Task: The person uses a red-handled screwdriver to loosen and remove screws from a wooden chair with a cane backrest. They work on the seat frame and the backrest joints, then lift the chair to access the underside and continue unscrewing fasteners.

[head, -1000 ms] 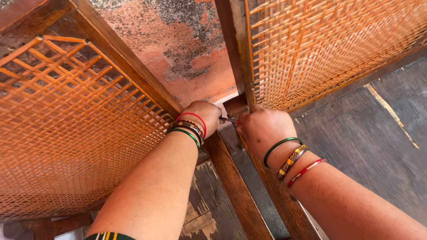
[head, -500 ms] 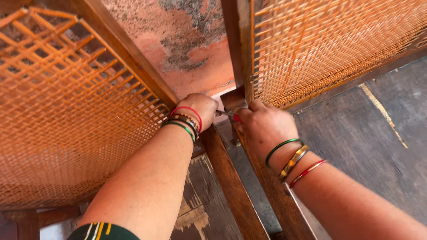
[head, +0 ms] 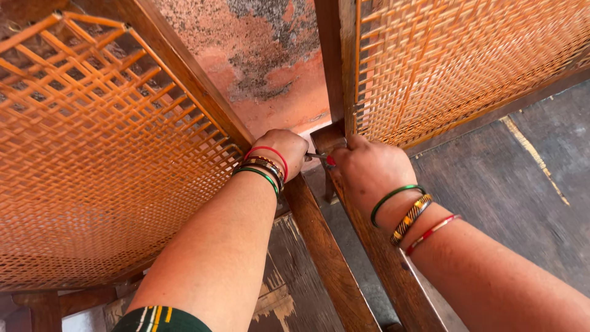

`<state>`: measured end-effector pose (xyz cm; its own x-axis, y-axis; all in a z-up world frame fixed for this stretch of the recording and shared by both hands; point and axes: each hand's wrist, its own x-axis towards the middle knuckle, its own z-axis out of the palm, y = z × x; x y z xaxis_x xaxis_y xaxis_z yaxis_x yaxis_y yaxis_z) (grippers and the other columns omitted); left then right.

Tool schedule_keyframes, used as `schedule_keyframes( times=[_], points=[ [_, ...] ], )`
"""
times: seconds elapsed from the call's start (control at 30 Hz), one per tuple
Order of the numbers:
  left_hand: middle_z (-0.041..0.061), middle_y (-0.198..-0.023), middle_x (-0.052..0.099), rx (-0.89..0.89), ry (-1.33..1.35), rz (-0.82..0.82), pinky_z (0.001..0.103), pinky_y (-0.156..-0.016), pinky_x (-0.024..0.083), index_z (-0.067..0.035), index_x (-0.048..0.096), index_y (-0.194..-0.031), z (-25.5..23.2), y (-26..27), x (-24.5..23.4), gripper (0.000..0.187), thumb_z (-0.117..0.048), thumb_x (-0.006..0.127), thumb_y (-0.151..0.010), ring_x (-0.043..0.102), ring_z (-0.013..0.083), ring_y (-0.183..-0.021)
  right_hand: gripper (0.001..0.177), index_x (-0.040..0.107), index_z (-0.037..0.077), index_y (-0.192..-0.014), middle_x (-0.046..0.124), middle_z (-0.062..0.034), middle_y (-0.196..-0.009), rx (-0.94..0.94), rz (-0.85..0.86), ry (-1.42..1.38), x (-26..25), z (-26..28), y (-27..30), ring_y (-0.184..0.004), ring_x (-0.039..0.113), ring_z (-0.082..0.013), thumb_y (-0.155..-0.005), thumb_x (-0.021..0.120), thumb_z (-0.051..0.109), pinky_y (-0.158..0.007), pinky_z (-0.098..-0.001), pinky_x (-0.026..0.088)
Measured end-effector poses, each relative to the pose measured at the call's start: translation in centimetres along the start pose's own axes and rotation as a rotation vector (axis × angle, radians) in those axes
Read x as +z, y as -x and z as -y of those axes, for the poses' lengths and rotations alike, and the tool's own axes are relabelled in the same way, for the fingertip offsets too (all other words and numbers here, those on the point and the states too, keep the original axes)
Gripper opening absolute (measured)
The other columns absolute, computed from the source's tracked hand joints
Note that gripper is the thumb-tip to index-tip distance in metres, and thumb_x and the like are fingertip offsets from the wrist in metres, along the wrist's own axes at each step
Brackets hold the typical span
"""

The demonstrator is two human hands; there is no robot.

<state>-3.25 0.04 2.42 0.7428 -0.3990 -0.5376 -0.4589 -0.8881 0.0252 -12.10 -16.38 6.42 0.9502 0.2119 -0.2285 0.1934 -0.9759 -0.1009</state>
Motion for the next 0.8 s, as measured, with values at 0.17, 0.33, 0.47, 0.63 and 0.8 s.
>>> schedule_keyframes(
  times=[0.17, 0.33, 0.47, 0.63, 0.8],
  points=[
    [0.021, -0.122, 0.068, -0.005, -0.043, -0.028, 0.045, -0.094, 0.056, -0.009, 0.075, -0.115, 0.2, -0.1, 0.3, 0.026, -0.008, 0.062, -0.091, 0.067, 0.0377, -0.113, 0.025, 0.071, 0.020, -0.113, 0.072, -0.0103, -0.106, 0.193, 0.161, -0.081, -0.2, 0.2, -1.3, -0.101, 0.070, -0.0316, -0.101, 0.059, 0.038, -0.086, -0.0450, 0.056],
    [0.019, -0.122, 0.069, 0.010, -0.015, -0.028, 0.045, -0.095, 0.055, -0.012, 0.075, -0.115, 0.0, 0.0, -0.2, 0.024, -0.013, 0.063, -0.093, 0.066, 0.0364, -0.114, 0.028, 0.067, 0.016, -0.117, 0.072, -0.0121, -0.109, -0.043, 0.048, 0.010, -0.1, -0.1, -0.3, -0.099, 0.072, -0.0289, -0.093, 0.058, 0.028, -0.080, -0.0429, 0.059],
    [0.020, -0.125, 0.066, -0.015, 0.028, -0.044, 0.045, -0.096, 0.055, -0.011, 0.076, -0.113, -0.1, 0.5, 0.0, 0.024, -0.017, 0.065, -0.093, 0.066, 0.0369, -0.115, 0.028, 0.070, 0.015, -0.108, 0.072, -0.0129, -0.110, 0.042, 0.068, -0.004, 1.4, 0.1, -0.4, -0.096, 0.072, -0.0316, -0.098, 0.055, 0.036, -0.079, -0.0466, 0.058],
    [0.017, -0.122, 0.069, -0.033, 0.094, 0.038, 0.043, -0.101, 0.053, -0.016, 0.076, -0.114, -0.3, 0.6, -0.6, 0.027, -0.025, 0.069, -0.090, 0.066, 0.0353, -0.115, 0.036, 0.074, 0.016, -0.104, 0.072, -0.0178, -0.091, 0.231, 0.068, -0.323, 1.3, -0.2, -0.6, -0.085, 0.069, -0.0393, -0.101, 0.051, 0.044, -0.078, -0.0512, 0.056],
    [0.015, -0.128, 0.068, -0.001, 0.063, 0.112, 0.043, -0.102, 0.052, -0.021, 0.074, -0.119, -0.1, 0.2, -1.1, 0.033, -0.019, 0.064, -0.088, 0.065, 0.0345, -0.118, 0.029, 0.075, 0.018, -0.102, 0.072, -0.0096, -0.097, 0.159, 0.013, -0.166, 0.4, -0.1, 3.0, -0.091, 0.069, -0.0335, -0.096, 0.056, 0.039, -0.078, -0.0470, 0.057]
  ],
)
